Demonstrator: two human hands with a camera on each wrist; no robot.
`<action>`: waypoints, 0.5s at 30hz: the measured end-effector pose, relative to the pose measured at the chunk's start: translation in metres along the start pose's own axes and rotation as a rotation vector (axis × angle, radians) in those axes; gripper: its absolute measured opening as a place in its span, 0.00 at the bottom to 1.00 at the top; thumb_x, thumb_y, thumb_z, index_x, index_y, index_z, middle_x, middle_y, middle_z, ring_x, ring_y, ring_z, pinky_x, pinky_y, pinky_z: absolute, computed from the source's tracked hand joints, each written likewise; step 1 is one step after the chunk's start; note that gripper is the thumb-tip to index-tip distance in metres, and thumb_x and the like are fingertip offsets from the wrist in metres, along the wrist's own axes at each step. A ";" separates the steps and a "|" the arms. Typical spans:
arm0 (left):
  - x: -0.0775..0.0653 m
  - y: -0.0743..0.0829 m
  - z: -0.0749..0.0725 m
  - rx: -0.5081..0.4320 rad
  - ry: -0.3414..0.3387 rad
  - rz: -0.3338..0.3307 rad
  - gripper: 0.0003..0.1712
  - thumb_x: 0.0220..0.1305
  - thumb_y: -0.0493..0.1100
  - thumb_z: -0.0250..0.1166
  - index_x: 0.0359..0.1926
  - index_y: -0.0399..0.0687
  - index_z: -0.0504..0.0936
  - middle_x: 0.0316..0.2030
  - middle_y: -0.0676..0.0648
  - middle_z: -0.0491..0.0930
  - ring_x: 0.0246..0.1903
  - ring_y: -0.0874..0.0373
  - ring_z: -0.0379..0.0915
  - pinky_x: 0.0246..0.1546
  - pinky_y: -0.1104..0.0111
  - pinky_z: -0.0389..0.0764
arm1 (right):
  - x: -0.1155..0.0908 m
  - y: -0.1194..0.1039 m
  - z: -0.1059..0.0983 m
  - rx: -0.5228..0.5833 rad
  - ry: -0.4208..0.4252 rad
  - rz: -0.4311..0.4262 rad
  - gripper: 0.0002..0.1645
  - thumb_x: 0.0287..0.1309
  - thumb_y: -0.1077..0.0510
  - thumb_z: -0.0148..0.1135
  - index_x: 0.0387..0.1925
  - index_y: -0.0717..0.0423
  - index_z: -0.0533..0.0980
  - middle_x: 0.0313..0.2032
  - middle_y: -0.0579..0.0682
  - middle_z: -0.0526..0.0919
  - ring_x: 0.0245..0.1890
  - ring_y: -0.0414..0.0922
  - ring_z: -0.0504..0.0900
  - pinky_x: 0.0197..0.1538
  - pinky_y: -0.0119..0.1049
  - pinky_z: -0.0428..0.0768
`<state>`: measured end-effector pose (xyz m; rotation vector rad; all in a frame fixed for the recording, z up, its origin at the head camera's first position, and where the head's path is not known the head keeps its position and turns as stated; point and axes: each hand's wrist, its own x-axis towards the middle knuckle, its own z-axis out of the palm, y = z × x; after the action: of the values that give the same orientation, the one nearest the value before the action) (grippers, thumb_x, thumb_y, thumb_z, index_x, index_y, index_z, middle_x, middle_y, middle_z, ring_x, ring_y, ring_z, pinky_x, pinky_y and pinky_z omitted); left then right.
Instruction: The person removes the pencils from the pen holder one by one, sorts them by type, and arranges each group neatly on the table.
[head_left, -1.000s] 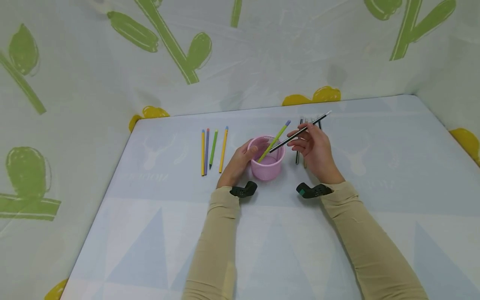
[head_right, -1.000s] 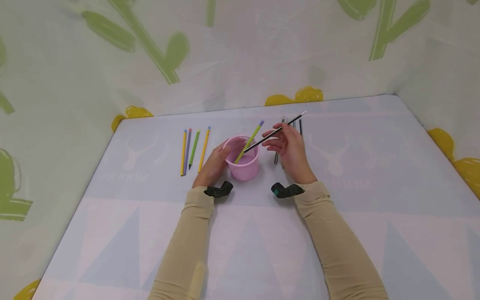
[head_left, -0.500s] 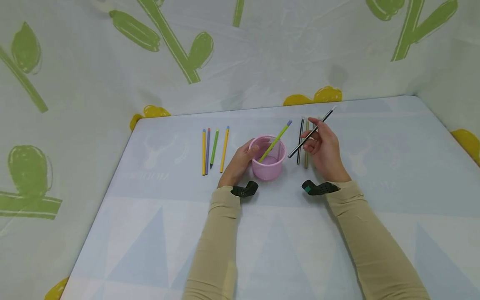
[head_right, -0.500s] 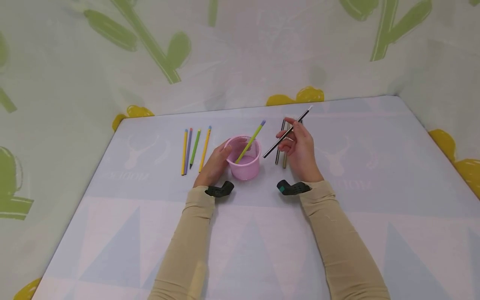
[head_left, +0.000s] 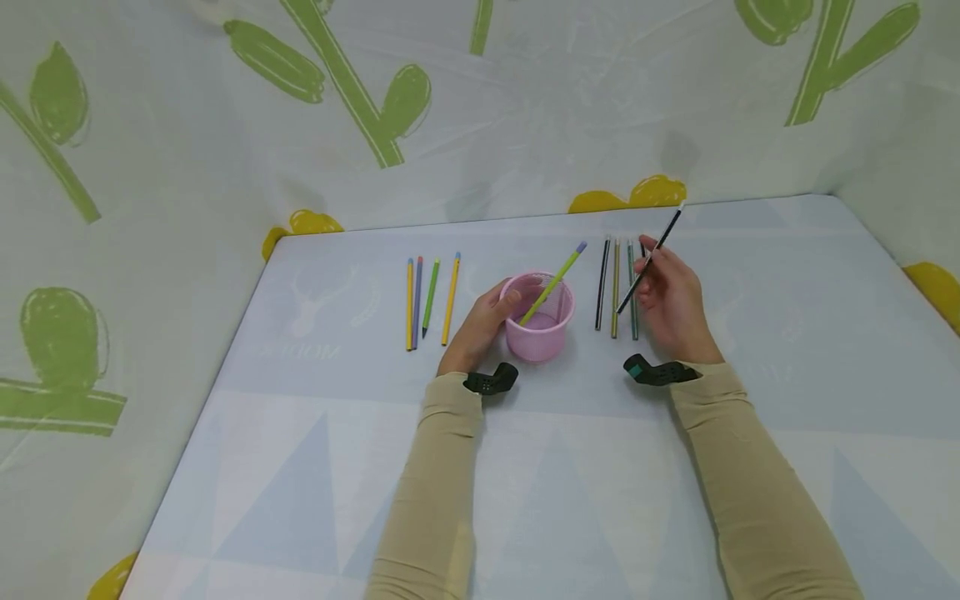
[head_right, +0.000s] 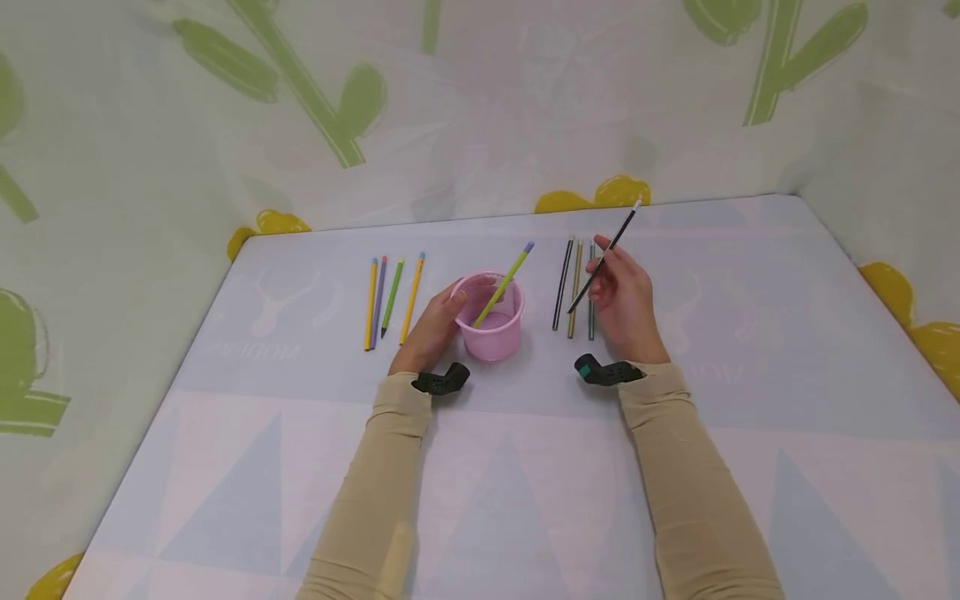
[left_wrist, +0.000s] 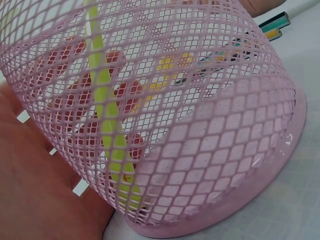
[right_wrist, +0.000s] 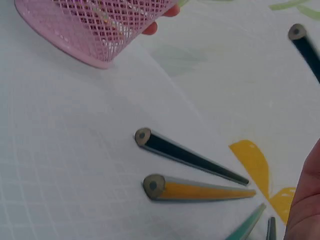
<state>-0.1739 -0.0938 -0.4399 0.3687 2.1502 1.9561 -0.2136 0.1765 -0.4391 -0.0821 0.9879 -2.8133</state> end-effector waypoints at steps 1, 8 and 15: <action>0.000 0.000 0.000 0.000 -0.004 0.001 0.25 0.61 0.63 0.46 0.56 0.64 0.70 0.51 0.57 0.73 0.55 0.62 0.63 0.59 0.61 0.56 | -0.001 -0.001 -0.002 -0.007 0.000 -0.003 0.25 0.62 0.59 0.49 0.60 0.61 0.61 0.27 0.55 0.74 0.14 0.42 0.66 0.16 0.27 0.69; -0.008 0.018 0.002 0.018 -0.019 -0.019 0.22 0.66 0.54 0.44 0.58 0.60 0.68 0.52 0.57 0.72 0.57 0.58 0.62 0.59 0.61 0.56 | -0.004 -0.011 -0.010 -0.095 0.039 0.002 0.23 0.64 0.54 0.47 0.59 0.53 0.64 0.17 0.51 0.71 0.08 0.40 0.58 0.09 0.28 0.50; -0.001 0.004 0.000 0.005 -0.016 0.004 0.22 0.64 0.57 0.45 0.58 0.63 0.69 0.52 0.57 0.72 0.55 0.61 0.63 0.58 0.63 0.58 | -0.006 -0.027 -0.022 -0.297 0.089 0.046 0.21 0.66 0.58 0.39 0.59 0.52 0.64 0.19 0.50 0.71 0.11 0.39 0.57 0.13 0.31 0.46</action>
<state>-0.1726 -0.0942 -0.4360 0.3878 2.1465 1.9440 -0.2133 0.2121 -0.4393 0.0313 1.4027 -2.6280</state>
